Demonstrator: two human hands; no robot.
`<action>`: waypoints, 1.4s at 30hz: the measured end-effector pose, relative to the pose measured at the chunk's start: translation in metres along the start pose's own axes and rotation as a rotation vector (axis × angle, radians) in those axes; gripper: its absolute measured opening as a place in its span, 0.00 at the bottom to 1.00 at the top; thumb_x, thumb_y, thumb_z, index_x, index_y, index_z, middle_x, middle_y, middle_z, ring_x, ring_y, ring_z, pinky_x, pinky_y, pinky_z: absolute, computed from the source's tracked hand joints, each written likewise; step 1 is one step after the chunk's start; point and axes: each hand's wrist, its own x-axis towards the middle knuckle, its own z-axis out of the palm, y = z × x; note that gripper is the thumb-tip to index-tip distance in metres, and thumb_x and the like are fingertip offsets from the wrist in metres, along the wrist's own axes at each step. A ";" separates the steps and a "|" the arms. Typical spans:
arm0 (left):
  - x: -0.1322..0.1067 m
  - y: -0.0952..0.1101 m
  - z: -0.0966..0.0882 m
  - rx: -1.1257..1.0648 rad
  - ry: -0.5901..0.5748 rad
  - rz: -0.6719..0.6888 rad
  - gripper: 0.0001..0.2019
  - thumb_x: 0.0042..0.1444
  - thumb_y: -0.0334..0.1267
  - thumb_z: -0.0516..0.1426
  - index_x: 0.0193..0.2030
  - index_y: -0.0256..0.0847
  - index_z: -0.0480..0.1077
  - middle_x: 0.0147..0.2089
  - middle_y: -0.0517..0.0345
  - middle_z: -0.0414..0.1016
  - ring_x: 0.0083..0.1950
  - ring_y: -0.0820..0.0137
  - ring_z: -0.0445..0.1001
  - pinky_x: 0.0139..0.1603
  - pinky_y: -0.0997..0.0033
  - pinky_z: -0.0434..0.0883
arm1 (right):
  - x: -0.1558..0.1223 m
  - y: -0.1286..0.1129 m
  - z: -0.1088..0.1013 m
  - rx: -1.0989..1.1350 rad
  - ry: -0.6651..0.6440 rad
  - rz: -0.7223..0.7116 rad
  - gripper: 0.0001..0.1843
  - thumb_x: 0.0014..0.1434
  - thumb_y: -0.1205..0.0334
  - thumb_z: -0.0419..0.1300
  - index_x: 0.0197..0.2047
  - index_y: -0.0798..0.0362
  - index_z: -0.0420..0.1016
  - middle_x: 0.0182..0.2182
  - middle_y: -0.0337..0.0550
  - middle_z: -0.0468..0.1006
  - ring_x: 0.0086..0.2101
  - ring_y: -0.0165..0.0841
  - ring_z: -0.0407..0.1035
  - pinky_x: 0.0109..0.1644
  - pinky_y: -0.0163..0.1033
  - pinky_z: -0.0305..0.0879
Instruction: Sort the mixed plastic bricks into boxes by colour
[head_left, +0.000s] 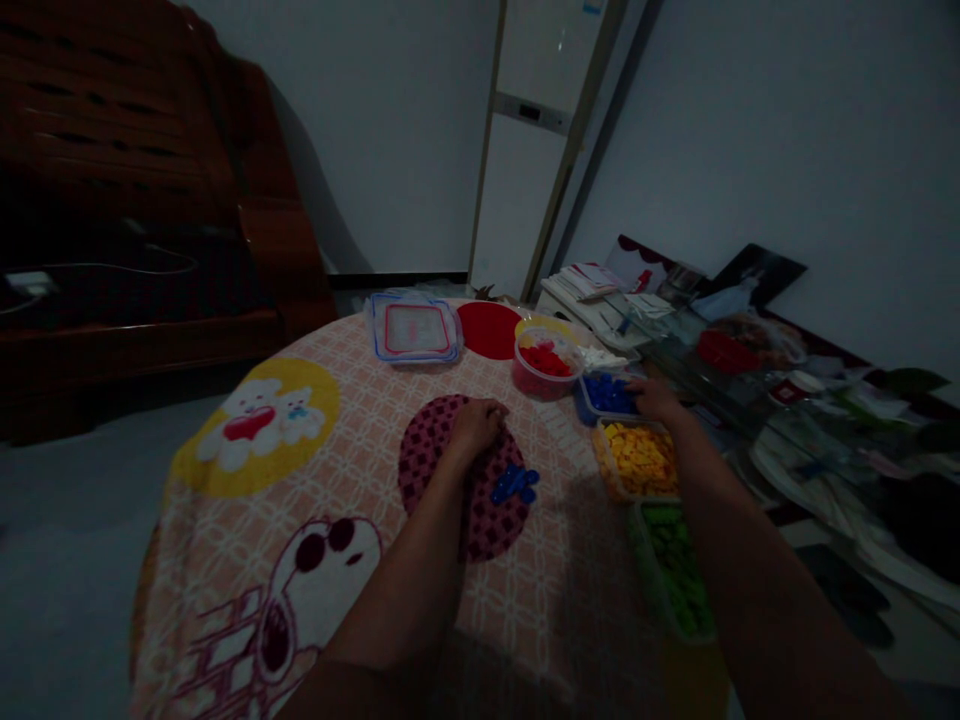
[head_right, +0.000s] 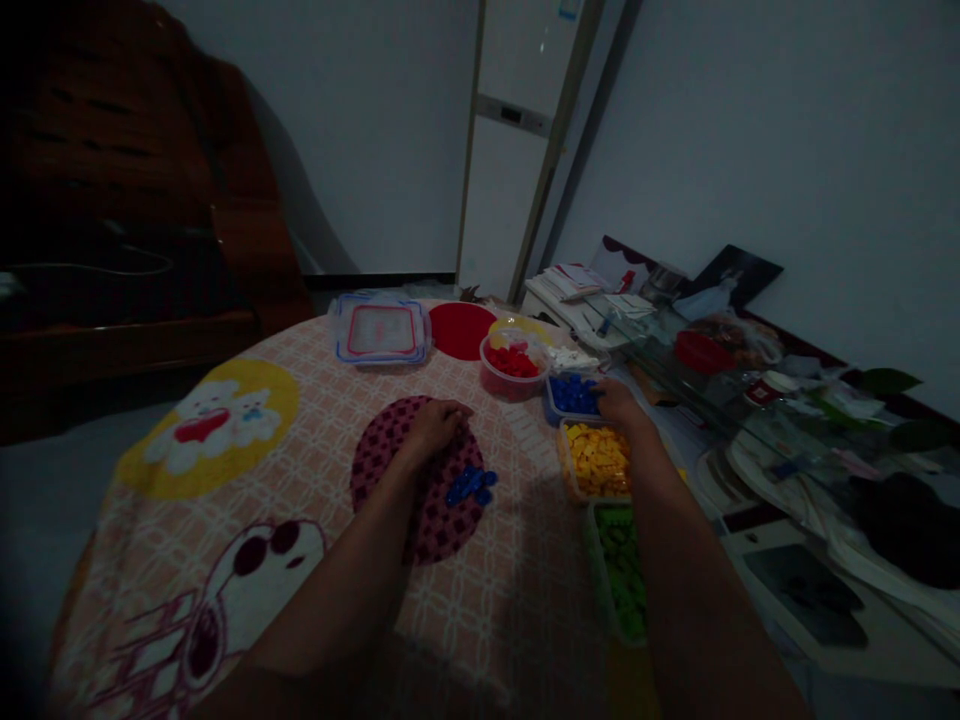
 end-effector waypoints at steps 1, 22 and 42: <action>0.000 0.000 0.000 0.000 0.001 0.002 0.17 0.58 0.28 0.51 0.46 0.37 0.80 0.40 0.53 0.84 0.43 0.68 0.80 0.51 0.72 0.72 | 0.001 -0.003 -0.001 0.011 -0.007 0.015 0.27 0.46 0.78 0.55 0.46 0.54 0.85 0.44 0.47 0.85 0.46 0.39 0.78 0.53 0.37 0.71; -0.001 0.001 0.000 -0.020 -0.001 -0.012 0.17 0.59 0.28 0.51 0.47 0.35 0.80 0.40 0.51 0.83 0.41 0.68 0.79 0.50 0.71 0.73 | -0.089 -0.166 0.029 0.402 -0.561 -0.353 0.03 0.50 0.65 0.68 0.29 0.55 0.80 0.23 0.37 0.77 0.27 0.29 0.71 0.30 0.32 0.58; 0.001 0.002 -0.001 -0.011 -0.012 -0.008 0.17 0.58 0.28 0.51 0.45 0.35 0.80 0.37 0.53 0.83 0.38 0.68 0.79 0.47 0.71 0.74 | -0.091 -0.163 0.062 0.173 -0.223 -0.359 0.08 0.58 0.72 0.58 0.37 0.56 0.79 0.38 0.49 0.81 0.41 0.37 0.73 0.47 0.39 0.64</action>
